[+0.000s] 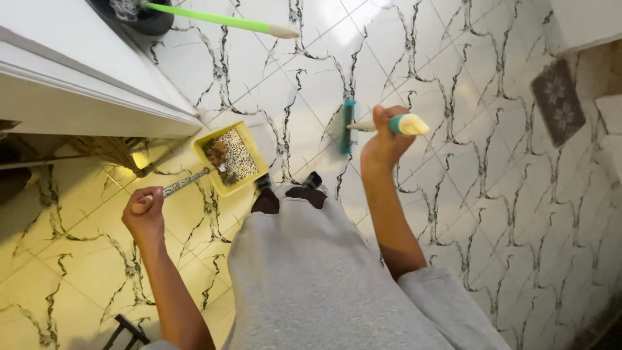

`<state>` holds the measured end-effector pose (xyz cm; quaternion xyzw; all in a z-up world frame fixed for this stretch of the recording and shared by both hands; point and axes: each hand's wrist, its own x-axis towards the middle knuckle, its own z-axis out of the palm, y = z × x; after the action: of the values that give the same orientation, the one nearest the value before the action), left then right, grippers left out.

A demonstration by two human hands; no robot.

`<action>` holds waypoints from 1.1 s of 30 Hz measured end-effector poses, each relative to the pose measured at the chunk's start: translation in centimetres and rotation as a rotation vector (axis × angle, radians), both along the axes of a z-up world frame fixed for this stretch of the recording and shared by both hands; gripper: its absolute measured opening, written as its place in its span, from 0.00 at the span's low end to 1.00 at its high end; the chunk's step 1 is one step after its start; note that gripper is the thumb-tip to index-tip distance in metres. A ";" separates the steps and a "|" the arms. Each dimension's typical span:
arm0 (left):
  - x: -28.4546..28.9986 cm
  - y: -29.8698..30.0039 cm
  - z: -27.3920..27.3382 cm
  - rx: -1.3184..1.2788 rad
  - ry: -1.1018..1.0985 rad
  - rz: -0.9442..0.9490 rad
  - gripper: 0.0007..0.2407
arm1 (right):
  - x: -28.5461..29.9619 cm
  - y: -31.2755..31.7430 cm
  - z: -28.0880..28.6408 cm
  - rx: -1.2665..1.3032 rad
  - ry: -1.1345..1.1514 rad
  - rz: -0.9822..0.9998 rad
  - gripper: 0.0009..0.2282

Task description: The person sweeps debris into a dustpan using a broom and then mops the tiled floor with a mop and bucket. The person wrings out the mop head by hand over the bucket.

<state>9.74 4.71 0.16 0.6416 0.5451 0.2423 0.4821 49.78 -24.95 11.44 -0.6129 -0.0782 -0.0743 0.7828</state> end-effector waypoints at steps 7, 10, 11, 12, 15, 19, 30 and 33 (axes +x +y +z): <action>-1.9 -1.3 -0.4 0.059 0.061 0.060 0.03 | -2.9 8.4 5.0 0.162 0.228 0.026 0.11; -2.3 -1.4 -0.7 0.087 0.056 0.090 0.04 | -1.4 12.0 5.2 0.260 0.158 0.054 0.12; -2.5 -1.6 -0.5 0.086 0.082 0.103 0.04 | -1.0 13.2 5.3 0.307 0.164 0.073 0.12; -2.7 -1.7 -0.4 0.083 0.111 0.115 0.04 | -0.7 14.4 5.4 0.354 0.172 0.090 0.13; -2.8 -1.8 -0.3 0.071 0.060 0.115 0.03 | 0.5 17.3 5.0 0.441 0.214 0.090 0.13; -3.8 -2.4 -1.2 0.059 0.042 0.151 0.03 | 2.2 18.7 3.0 0.481 0.189 0.045 0.15; -3.1 -2.5 -0.2 -0.002 0.039 0.210 0.02 | 2.4 11.4 9.8 0.204 -0.212 -0.037 0.12; -2.6 -2.4 -0.9 0.109 0.018 0.166 0.02 | -0.1 10.1 13.3 0.193 -0.293 -0.010 0.12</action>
<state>7.19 2.33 -0.71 0.6217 0.5867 0.3049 0.4199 49.68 -14.89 24.76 -0.5181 -0.1808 -0.1738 0.8178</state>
